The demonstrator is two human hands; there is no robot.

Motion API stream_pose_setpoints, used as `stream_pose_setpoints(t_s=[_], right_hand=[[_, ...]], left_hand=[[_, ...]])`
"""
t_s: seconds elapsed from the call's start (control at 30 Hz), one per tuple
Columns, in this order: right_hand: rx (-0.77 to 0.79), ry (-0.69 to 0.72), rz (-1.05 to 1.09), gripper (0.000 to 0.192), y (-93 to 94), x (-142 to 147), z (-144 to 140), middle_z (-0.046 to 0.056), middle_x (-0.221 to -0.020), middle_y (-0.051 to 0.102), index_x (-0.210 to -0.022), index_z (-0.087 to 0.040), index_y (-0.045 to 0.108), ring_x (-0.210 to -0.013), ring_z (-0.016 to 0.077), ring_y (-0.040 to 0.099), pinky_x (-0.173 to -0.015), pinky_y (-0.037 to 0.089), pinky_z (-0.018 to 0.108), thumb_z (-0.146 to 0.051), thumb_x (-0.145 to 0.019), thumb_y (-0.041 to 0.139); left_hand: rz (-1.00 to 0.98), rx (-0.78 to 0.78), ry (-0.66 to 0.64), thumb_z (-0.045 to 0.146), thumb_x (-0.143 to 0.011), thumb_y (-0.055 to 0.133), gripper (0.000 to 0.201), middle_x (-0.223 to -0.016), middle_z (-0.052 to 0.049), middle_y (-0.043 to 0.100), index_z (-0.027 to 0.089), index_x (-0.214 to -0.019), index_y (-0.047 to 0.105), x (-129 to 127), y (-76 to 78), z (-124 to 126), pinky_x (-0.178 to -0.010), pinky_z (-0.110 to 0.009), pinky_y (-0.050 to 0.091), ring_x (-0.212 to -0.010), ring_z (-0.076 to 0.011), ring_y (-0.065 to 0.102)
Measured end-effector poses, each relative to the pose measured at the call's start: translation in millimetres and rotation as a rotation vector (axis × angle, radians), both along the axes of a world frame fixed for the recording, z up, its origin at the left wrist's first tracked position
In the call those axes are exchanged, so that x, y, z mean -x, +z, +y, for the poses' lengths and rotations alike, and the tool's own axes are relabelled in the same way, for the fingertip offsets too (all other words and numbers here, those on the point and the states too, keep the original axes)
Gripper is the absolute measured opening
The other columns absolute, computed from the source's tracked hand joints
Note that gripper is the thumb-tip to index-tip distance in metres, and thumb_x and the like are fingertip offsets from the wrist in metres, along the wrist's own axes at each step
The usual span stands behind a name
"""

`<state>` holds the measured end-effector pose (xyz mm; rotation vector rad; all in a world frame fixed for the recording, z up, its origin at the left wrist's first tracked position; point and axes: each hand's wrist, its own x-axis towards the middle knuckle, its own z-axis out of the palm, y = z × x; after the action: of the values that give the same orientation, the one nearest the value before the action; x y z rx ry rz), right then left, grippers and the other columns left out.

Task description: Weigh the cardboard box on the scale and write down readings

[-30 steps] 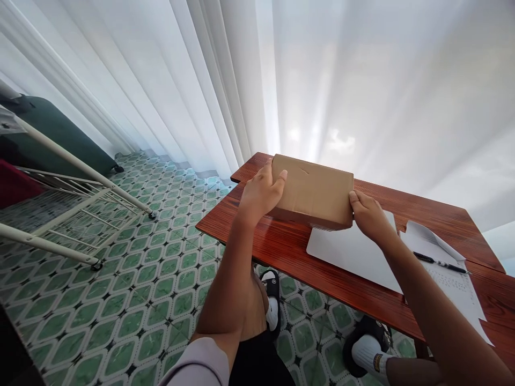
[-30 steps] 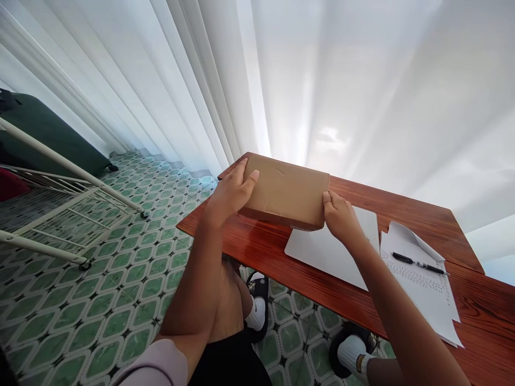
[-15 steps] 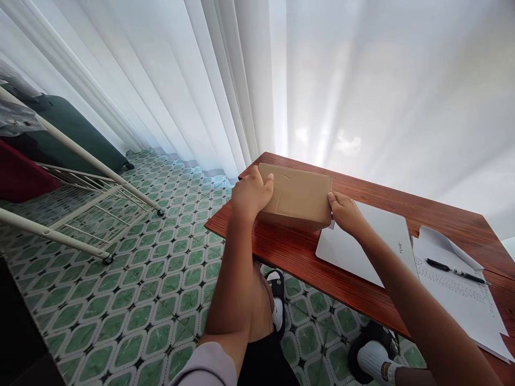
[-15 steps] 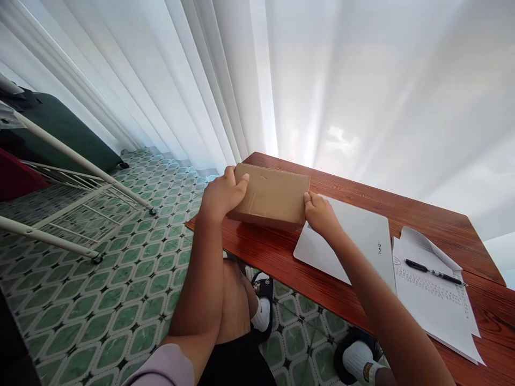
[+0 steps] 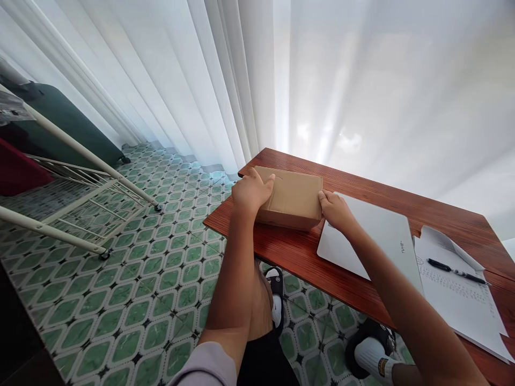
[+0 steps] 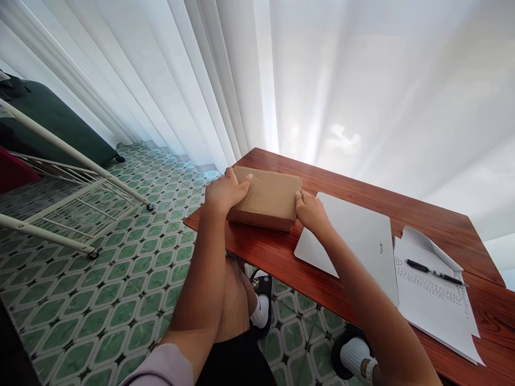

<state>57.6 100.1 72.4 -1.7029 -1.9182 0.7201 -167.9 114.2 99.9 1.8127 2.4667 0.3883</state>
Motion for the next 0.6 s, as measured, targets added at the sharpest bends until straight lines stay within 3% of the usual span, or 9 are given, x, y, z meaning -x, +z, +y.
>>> stream_pose_setpoints(t_s=[0.23,0.6], right_hand=[[-0.036,-0.012,-0.038,0.034,-2.1,2.2,1.4,0.008,-0.089,0.068,-0.081,-0.023,0.053,-0.087,0.0281,0.062,-0.072,0.04,0.035,-0.038,-0.102,0.03],[-0.042,-0.032,-0.077,0.039,-8.0,2.7,1.4,0.009,-0.1,0.07,-0.091,-0.022,0.06,-0.088,0.0271,0.062,-0.073,0.04,0.034,-0.039,-0.105,0.027]], left_hand=[[-0.005,0.033,0.0,0.063,-0.096,0.04,0.075,-0.13,-0.03,0.061,0.001,-0.138,0.045,0.0,-4.1,4.7,-0.095,-0.047,0.049,-0.119,-0.0412,0.062],[0.013,0.042,-0.005,0.063,-0.096,0.041,0.072,-0.125,-0.028,0.064,0.002,-0.133,0.05,-2.3,-8.5,9.6,-0.095,-0.046,0.05,-0.115,-0.0397,0.064]])
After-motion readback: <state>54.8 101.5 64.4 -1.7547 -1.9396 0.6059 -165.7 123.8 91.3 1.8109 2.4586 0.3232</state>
